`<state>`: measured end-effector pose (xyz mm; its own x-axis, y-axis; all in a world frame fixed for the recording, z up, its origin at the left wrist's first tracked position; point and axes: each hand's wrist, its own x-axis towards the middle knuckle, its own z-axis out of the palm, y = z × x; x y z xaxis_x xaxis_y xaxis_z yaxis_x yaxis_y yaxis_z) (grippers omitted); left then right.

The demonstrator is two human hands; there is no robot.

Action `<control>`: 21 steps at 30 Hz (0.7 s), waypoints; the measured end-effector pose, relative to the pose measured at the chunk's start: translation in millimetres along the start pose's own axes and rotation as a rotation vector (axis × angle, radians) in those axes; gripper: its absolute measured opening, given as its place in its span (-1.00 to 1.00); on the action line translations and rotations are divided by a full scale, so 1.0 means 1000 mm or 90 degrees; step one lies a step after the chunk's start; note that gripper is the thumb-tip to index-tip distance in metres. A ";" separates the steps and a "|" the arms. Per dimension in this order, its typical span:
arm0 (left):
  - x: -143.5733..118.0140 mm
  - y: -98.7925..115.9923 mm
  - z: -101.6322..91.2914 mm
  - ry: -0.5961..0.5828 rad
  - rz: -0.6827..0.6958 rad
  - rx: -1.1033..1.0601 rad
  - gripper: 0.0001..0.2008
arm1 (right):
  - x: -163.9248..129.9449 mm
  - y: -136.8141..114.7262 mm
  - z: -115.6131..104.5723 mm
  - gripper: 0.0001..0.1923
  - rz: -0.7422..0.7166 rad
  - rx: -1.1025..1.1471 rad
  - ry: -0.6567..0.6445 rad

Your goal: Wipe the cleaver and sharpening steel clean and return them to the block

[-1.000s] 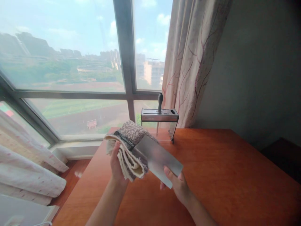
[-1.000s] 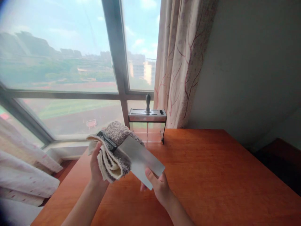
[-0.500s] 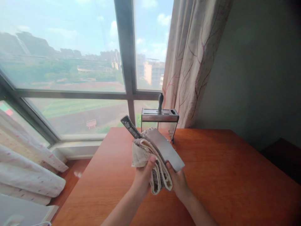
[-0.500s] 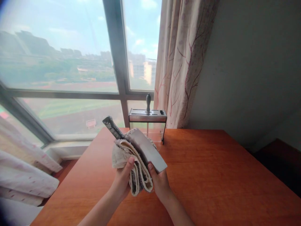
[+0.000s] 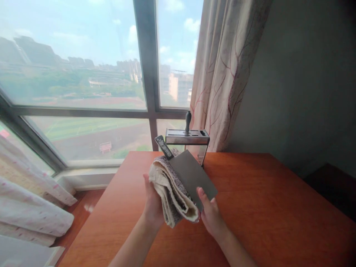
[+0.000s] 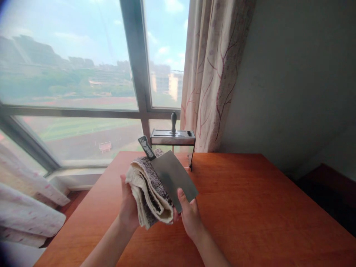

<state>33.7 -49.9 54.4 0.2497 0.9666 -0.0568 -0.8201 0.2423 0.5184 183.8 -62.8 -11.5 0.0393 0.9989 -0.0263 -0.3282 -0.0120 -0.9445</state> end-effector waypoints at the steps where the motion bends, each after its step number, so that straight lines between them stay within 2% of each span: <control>1: 0.001 0.000 0.000 0.001 -0.001 0.000 -0.20 | -0.001 0.001 0.000 -0.59 0.002 -0.037 -0.001; 5: 0.003 -0.001 -0.002 0.013 -0.019 -0.019 -0.19 | -0.004 0.000 0.002 -0.54 -0.006 -0.108 0.012; 8: 0.003 -0.003 -0.003 0.028 -0.035 -0.041 -0.17 | -0.005 -0.001 0.003 -0.50 -0.009 -0.112 0.018; 13: -0.001 -0.002 -0.004 0.036 -0.036 -0.031 -0.26 | -0.006 0.000 0.003 -0.51 -0.014 -0.109 0.027; 19: -0.004 0.002 -0.005 0.012 0.065 0.020 -0.17 | -0.002 0.004 -0.003 -0.63 -0.071 -0.071 0.056; 21: -0.003 0.002 -0.004 0.004 0.076 0.013 -0.28 | 0.000 0.006 -0.006 -0.65 -0.104 -0.062 0.062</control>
<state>29.2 -51.5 52.6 0.1473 0.9891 0.0010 -0.8328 0.1235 0.5396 187.2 -62.9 -19.4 0.1772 0.9789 0.1022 -0.2173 0.1402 -0.9660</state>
